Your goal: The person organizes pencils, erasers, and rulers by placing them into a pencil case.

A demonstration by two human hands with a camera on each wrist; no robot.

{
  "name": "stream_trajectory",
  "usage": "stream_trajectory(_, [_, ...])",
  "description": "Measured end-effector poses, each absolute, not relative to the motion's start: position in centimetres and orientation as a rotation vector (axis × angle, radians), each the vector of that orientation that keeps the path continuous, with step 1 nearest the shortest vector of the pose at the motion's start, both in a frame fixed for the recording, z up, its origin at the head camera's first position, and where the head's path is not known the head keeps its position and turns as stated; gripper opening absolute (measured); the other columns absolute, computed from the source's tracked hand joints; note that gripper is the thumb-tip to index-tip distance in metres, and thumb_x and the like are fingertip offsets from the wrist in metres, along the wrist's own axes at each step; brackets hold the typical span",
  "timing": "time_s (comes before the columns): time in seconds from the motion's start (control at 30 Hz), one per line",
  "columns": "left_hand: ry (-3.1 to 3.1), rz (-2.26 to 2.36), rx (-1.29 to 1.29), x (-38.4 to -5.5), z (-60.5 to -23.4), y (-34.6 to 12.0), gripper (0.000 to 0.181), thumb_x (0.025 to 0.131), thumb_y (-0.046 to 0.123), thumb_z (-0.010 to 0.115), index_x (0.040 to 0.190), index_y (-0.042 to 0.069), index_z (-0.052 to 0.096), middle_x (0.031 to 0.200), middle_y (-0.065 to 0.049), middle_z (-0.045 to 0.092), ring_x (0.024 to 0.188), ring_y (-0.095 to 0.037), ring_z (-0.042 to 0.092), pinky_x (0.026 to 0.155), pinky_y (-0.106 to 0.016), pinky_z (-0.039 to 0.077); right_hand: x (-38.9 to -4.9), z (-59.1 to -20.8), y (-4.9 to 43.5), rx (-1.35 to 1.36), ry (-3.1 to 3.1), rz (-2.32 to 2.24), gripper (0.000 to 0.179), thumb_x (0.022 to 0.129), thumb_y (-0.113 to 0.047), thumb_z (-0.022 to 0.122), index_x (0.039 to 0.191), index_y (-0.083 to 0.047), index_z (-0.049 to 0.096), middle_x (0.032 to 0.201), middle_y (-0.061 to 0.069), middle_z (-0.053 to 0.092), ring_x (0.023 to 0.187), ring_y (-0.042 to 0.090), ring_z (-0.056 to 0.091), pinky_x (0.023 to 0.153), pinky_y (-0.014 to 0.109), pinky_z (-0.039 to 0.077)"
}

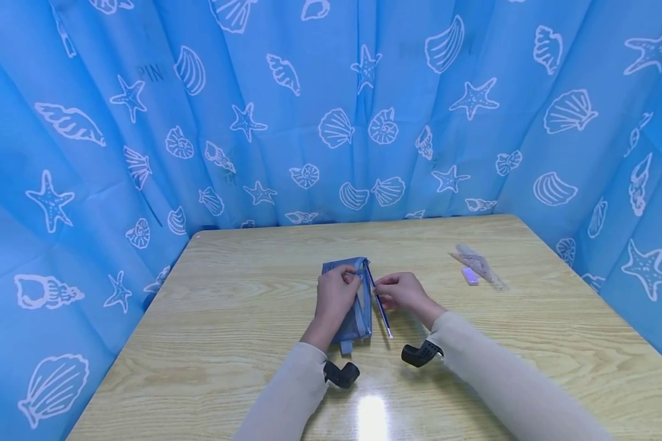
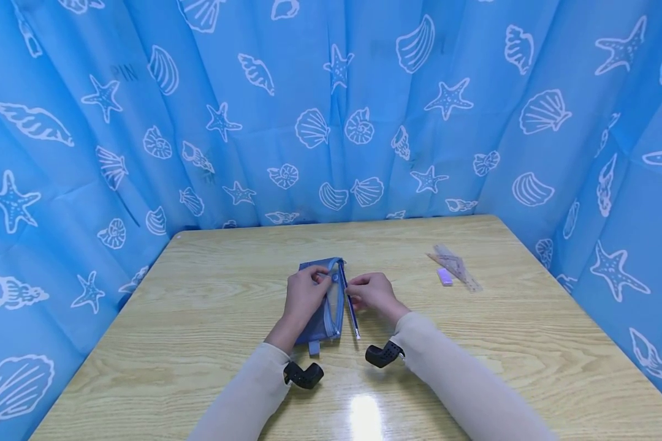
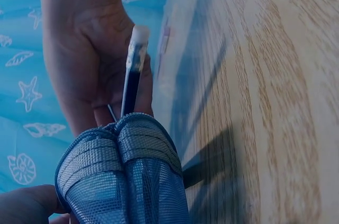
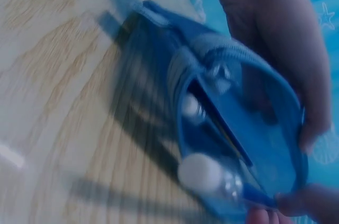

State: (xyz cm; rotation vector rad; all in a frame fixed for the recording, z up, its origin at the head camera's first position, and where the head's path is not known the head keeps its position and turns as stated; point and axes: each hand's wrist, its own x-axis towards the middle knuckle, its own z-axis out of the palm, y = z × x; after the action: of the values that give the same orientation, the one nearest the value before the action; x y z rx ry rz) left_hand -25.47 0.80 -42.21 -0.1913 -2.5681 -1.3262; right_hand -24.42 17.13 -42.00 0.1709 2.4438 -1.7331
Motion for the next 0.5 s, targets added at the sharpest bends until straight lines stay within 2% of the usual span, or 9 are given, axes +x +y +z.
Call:
stream_trajectory(0.27, [-2.586,-1.302,-0.186,-25.6,-42.4,0.8,0.020,0.086,0.016,0.066,0.104,0.012,0.074,0.069,0.006,0.061,0.052,-0.005,0.050,0.047,-0.020,0.039,-24.8,-42.1,15.8,0.178,2.348,-1.816,0.032,0.095,-0.008,0.059,0.120,0.011,0.061,0.104,0.018,0.068,0.069,0.010,0.065,0.068,0.030,0.058])
stream_trajectory(0.5, [-2.605,-1.306,-0.169,-25.6,-42.4,1.1,0.021,0.086,0.016,0.066,0.105,0.013,0.074,0.070,0.007,0.062,0.053,-0.005,0.051,0.047,-0.020,0.039,-25.0,-42.5,15.4,0.214,2.261,-1.904,0.031,0.095,-0.006,0.059,0.119,0.013,0.059,0.093,0.010,0.066,0.067,0.009,0.063,0.066,0.026,0.057])
